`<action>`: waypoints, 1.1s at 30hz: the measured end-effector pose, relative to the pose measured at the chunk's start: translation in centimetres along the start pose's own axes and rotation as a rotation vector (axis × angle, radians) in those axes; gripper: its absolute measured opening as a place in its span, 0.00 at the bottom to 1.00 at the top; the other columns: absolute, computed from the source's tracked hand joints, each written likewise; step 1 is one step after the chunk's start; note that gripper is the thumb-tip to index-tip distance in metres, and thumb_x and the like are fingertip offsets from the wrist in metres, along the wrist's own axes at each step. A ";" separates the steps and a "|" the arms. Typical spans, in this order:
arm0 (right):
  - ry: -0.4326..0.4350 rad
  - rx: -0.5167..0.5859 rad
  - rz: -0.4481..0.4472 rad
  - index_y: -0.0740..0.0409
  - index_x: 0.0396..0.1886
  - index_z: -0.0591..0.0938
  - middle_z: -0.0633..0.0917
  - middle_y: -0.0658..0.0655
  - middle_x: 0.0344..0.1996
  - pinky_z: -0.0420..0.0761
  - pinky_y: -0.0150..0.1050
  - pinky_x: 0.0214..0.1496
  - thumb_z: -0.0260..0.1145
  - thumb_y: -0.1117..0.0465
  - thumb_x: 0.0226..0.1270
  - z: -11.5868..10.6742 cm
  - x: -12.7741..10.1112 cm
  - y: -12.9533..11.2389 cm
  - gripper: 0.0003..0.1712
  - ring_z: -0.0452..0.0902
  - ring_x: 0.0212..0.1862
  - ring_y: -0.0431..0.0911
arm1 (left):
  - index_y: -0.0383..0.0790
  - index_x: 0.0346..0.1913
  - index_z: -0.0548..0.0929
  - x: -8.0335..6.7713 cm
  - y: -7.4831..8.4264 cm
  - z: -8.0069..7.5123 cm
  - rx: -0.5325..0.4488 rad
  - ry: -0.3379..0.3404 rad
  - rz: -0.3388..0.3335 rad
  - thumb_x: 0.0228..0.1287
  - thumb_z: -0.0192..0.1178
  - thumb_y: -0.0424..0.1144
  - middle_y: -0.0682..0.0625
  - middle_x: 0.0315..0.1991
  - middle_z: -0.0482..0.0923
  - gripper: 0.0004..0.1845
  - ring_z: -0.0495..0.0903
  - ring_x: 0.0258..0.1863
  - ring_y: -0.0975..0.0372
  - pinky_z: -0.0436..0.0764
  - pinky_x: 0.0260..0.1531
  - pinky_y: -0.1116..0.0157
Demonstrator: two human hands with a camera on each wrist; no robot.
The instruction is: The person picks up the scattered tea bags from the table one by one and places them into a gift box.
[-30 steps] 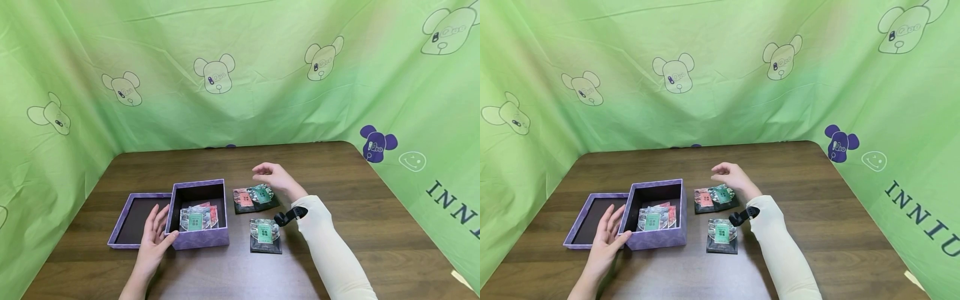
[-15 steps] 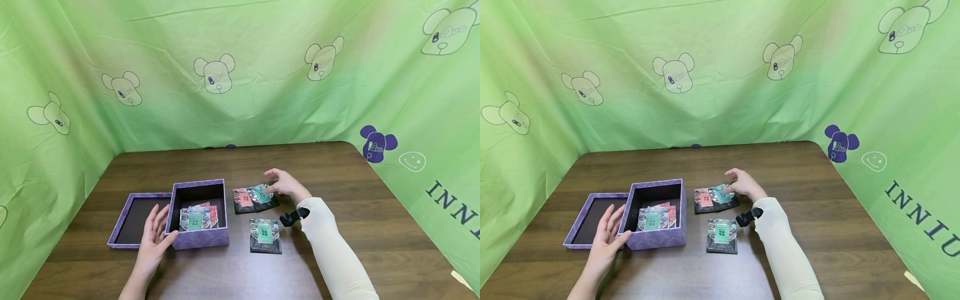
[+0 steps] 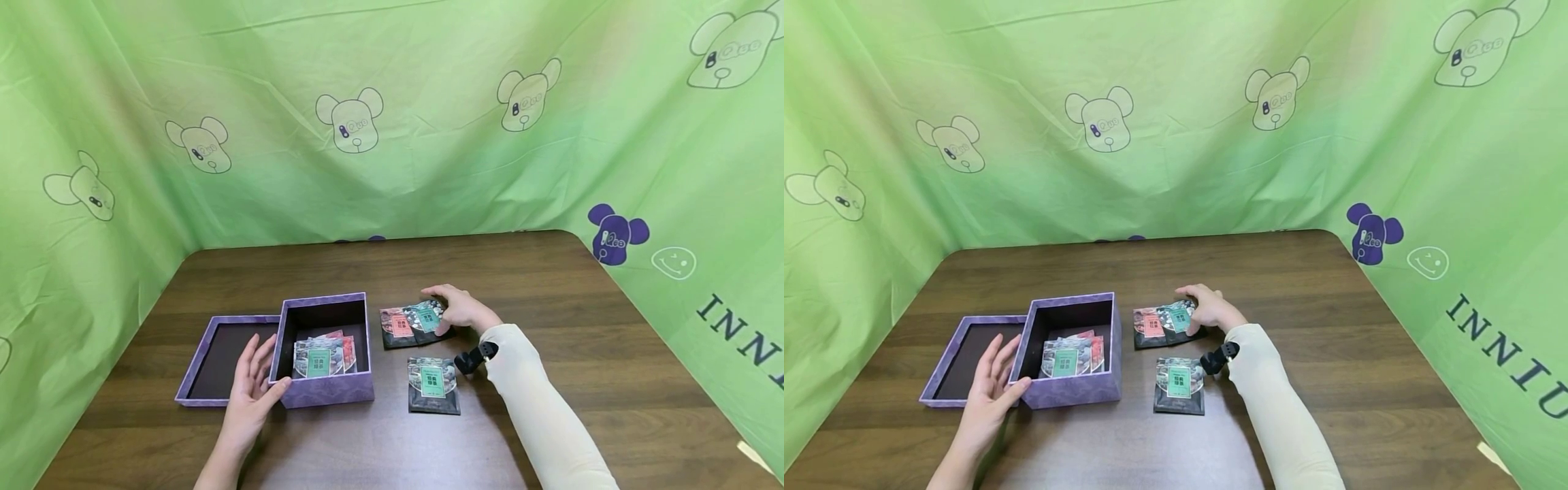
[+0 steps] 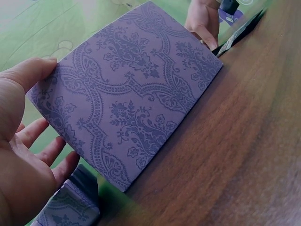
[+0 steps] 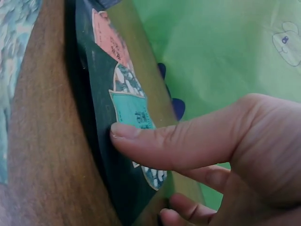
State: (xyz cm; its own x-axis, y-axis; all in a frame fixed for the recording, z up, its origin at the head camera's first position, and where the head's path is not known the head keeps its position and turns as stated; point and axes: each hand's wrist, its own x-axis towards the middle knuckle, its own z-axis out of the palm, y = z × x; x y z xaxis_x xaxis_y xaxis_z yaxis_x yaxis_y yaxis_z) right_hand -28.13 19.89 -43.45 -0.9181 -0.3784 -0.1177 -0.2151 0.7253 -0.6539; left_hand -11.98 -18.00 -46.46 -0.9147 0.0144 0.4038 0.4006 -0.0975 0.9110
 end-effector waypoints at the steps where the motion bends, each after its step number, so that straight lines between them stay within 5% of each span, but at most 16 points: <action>1: 0.005 -0.001 -0.007 0.61 0.68 0.73 0.70 0.69 0.66 0.58 0.65 0.67 0.78 0.75 0.36 0.1 0.1 0.1 0.51 0.59 0.68 0.68 | 0.41 0.78 0.49 0.0 0.0 0.0 0.001 0.000 0.000 0.60 0.54 0.13 0.62 0.68 0.66 0.46 0.67 0.66 0.72 0.68 0.59 0.76; 19: 0.029 0.170 0.010 0.62 0.67 0.70 0.66 0.72 0.59 0.70 0.58 0.59 0.72 0.83 0.37 -0.1 -0.2 0.8 0.51 0.64 0.61 0.64 | 0.42 0.78 0.49 0.0 0.1 0.0 -0.003 -0.003 0.004 0.60 0.54 0.13 0.61 0.68 0.66 0.47 0.67 0.66 0.72 0.68 0.59 0.75; 29: -0.005 0.342 0.014 0.70 0.71 0.64 0.69 0.77 0.61 0.79 0.40 0.37 0.64 0.88 0.44 -0.6 -0.6 1.9 0.49 0.72 0.52 0.61 | 0.42 0.78 0.50 0.1 0.0 0.0 -0.008 -0.004 0.012 0.59 0.54 0.12 0.62 0.68 0.66 0.47 0.67 0.65 0.71 0.68 0.59 0.75; 33: -0.009 0.377 0.004 0.70 0.68 0.68 0.73 0.74 0.58 0.80 0.41 0.43 0.64 0.86 0.47 -1.1 -0.8 2.2 0.43 0.73 0.52 0.59 | 0.43 0.78 0.50 0.0 0.0 0.0 -0.007 -0.002 0.009 0.59 0.54 0.12 0.62 0.68 0.66 0.47 0.67 0.66 0.71 0.68 0.59 0.75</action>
State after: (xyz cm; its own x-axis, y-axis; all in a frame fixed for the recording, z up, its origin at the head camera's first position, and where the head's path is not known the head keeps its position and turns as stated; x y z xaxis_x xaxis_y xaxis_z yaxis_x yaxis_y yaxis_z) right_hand -28.22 22.40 -43.97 -0.9154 -0.3824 -0.1260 -0.0727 0.4648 -0.8824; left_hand -12.03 -18.04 -46.46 -0.9111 0.0157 0.4119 0.4082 -0.1044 0.9069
